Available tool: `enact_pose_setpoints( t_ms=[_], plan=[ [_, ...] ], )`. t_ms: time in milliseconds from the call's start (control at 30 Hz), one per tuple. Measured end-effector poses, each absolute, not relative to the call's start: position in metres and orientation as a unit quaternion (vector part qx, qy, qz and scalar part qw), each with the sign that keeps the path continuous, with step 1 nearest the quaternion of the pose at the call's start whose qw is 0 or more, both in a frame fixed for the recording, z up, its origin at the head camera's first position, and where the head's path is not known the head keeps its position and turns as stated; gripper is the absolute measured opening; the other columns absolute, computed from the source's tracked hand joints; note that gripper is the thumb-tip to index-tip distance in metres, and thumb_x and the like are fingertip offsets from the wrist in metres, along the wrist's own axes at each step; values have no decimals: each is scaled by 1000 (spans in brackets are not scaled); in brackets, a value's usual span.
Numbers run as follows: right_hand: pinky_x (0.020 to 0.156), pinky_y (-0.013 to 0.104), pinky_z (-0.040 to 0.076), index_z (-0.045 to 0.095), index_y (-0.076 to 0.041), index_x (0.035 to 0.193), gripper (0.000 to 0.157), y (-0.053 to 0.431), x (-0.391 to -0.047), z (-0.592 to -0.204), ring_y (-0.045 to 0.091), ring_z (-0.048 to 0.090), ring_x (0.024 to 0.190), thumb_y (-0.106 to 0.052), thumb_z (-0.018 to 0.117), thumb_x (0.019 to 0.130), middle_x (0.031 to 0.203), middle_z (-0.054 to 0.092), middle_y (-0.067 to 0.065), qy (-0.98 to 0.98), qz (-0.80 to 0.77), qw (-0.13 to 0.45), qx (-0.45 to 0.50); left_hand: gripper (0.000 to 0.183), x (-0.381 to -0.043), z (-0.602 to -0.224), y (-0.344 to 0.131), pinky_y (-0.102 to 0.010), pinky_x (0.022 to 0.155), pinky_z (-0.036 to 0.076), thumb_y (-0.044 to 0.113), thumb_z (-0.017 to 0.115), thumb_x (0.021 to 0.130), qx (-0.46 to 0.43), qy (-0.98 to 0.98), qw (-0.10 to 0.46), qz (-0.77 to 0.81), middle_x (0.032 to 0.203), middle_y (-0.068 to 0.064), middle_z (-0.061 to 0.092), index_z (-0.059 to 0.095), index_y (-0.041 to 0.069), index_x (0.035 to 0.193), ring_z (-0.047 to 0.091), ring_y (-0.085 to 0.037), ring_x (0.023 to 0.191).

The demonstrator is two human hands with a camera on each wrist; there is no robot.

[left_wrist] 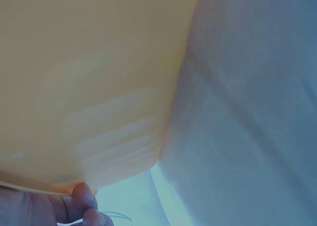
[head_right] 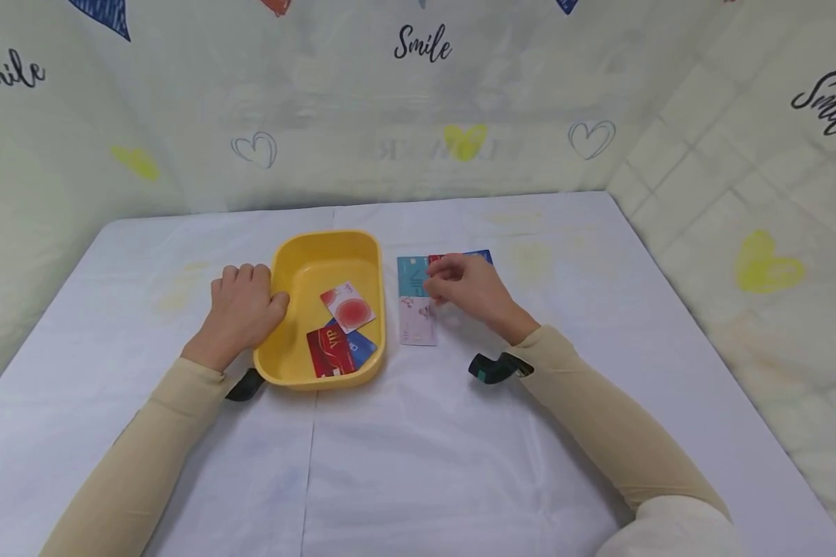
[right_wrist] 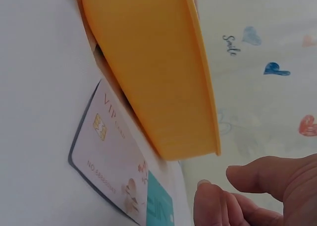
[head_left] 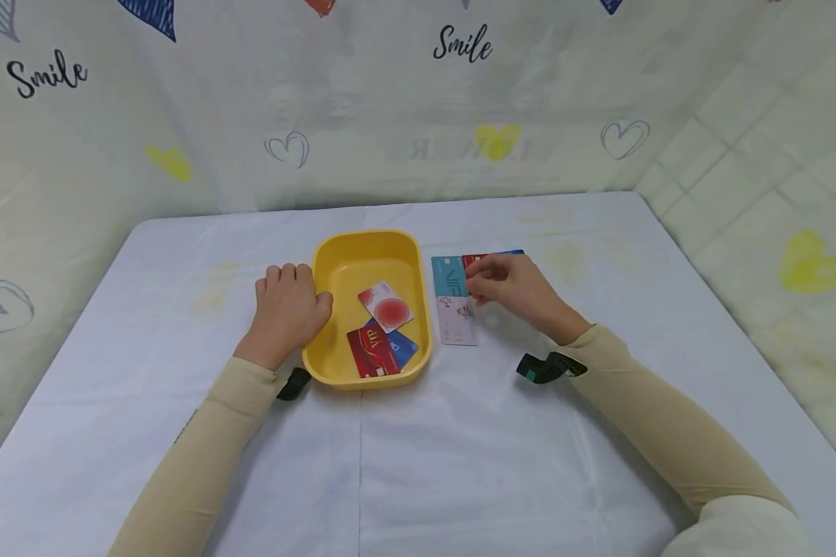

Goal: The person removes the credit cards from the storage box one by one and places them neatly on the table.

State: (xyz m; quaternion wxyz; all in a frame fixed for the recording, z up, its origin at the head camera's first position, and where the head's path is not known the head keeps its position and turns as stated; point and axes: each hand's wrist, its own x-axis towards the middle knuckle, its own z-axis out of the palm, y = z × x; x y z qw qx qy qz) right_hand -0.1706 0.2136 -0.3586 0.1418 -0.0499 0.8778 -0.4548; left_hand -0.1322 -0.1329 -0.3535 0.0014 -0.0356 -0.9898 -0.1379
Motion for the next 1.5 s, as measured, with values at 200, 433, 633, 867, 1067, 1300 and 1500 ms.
enact_pose_setpoints(
  t_ms=[200,433,633,867,1067,1300,1500],
  plan=[
    [94,37,59,66,-8,128,38,209,-173,-349,24,73,90,-29,68,97,112,75,14,873,-466,132,-63,36,-132,-352,-133,-52,91,31,25,39,96,-36,-990,0,-133,97,-21,46,49,-7,107,36,-39,104],
    [89,38,62,67,-8,128,38,197,-175,-337,24,73,90,-29,67,96,113,73,15,872,-471,121,-62,35,-133,-353,-133,-51,91,31,25,40,96,-38,-991,6,-129,96,-20,46,50,-7,105,36,-38,103],
    [90,44,62,67,-14,129,38,187,-178,-329,33,73,97,-32,68,96,113,73,11,878,-459,126,-59,35,-133,-353,-134,-51,90,32,26,41,96,-39,-991,4,-125,96,-20,46,50,-7,104,36,-38,103],
    [91,46,61,68,-18,126,36,174,-181,-322,29,72,94,-35,68,95,106,74,7,889,-435,114,-84,35,-134,-353,-135,-51,90,32,26,40,96,-41,-992,0,-120,96,-20,47,50,-7,104,37,-38,102],
    [96,49,58,68,-17,124,33,163,-184,-317,34,71,96,-34,68,96,102,74,9,884,-440,109,-112,34,-135,-352,-134,-50,90,32,25,41,96,-41,-992,-1,-116,96,-20,47,51,-7,104,37,-38,102],
    [95,49,60,67,-9,125,35,148,-188,-314,31,75,93,-29,69,96,104,73,9,868,-460,112,-148,32,-135,-352,-135,-51,90,32,25,41,96,-43,-992,0,-116,95,-20,47,50,-6,101,37,-39,102],
    [92,48,61,68,-7,122,33,135,-191,-315,24,75,86,-26,71,96,102,74,11,859,-467,105,-181,31,-135,-353,-136,-50,88,31,24,41,96,-47,-992,8,-120,93,-20,47,50,-5,97,38,-39,101]
  ],
)
